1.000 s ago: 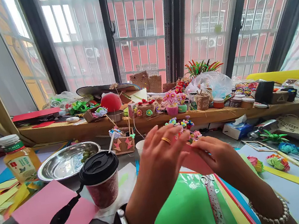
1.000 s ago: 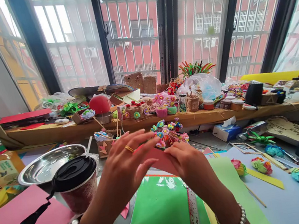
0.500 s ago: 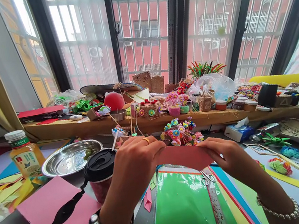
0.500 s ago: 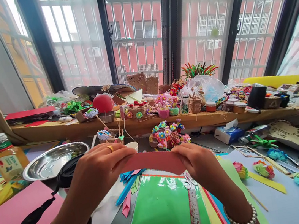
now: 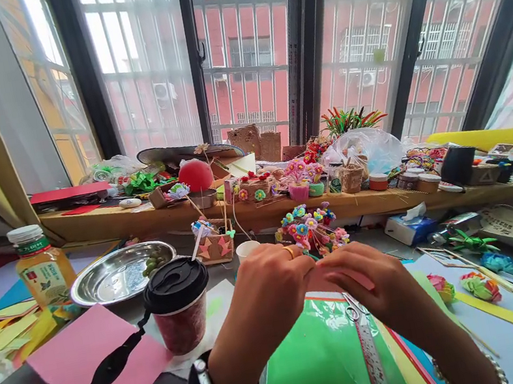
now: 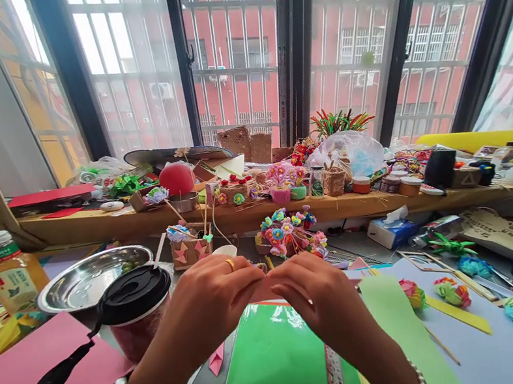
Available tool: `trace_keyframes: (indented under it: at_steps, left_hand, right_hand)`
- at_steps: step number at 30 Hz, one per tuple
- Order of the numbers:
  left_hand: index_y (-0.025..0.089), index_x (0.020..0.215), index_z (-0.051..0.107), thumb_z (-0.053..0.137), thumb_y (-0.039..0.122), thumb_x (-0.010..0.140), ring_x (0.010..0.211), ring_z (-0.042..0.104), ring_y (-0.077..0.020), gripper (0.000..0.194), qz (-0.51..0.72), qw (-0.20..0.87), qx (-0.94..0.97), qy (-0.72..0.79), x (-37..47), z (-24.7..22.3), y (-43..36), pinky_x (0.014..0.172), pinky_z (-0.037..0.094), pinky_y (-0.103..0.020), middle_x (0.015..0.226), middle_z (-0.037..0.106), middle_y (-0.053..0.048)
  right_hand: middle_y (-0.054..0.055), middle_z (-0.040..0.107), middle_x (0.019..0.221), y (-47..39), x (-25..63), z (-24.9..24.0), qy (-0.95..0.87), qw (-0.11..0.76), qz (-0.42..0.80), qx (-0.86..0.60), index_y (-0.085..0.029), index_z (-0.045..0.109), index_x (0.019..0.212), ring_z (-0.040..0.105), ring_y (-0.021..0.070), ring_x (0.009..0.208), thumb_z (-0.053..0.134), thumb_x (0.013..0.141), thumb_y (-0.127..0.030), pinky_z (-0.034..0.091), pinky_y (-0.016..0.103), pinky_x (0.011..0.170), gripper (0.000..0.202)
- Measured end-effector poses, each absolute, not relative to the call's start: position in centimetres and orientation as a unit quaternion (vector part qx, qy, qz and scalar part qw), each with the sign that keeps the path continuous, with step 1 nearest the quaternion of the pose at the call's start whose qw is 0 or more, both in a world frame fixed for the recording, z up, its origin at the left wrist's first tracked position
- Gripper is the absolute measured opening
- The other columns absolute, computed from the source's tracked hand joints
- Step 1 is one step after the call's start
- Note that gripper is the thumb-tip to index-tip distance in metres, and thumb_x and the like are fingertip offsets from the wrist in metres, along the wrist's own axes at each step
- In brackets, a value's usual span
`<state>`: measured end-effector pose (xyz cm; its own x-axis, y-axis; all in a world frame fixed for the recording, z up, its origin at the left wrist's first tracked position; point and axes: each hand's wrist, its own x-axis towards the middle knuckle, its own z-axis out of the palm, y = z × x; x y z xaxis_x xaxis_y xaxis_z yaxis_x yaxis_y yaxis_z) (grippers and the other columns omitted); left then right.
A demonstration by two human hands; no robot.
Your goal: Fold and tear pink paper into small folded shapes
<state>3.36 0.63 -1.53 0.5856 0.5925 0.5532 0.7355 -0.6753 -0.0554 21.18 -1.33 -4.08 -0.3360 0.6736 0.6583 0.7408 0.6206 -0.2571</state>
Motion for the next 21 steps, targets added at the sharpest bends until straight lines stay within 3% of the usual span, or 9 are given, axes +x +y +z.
trace_keyframes:
  at_steps: [3,14,21]
  left_hand:
    - [0.022,0.075,0.065,0.051,0.019,0.080,0.067,0.056,-0.0168,0.015,-0.254,0.120,-0.885,-0.371,3.3,-1.5,0.5,0.061,0.037,-0.029,0.067,0.062,0.001]
    - [0.025,0.076,0.066,0.051,0.020,0.079,0.067,0.058,-0.0154,0.016,-0.288,0.102,-0.875,-0.376,1.6,-1.1,0.5,0.062,0.039,-0.026,0.071,0.066,0.002]
    - [0.023,0.078,0.067,0.050,0.021,0.079,0.065,0.060,-0.0183,0.018,-0.314,0.206,-0.797,-0.472,-1.2,-0.4,0.9,0.056,0.040,-0.028,0.074,0.068,-0.001]
  right_hand:
    - [0.003,0.062,0.071,-1.4,19.9,-4.4,-0.797,0.411,-0.036,-0.441,-0.018,0.061,0.078,0.056,0.0159,0.065,0.045,0.083,-0.018,0.044,0.026,0.058,0.017]
    - [0.004,0.063,0.074,-1.3,20.5,-4.5,-0.803,0.411,-0.043,-0.429,-0.018,0.061,0.079,0.056,0.0166,0.068,0.044,0.084,-0.018,0.043,0.027,0.062,0.018]
    - [0.005,0.064,0.073,-1.0,21.5,-4.2,-0.813,0.369,-0.088,-0.441,-0.017,0.063,0.078,0.058,0.0174,0.067,0.044,0.084,-0.017,0.044,0.028,0.060,0.020]
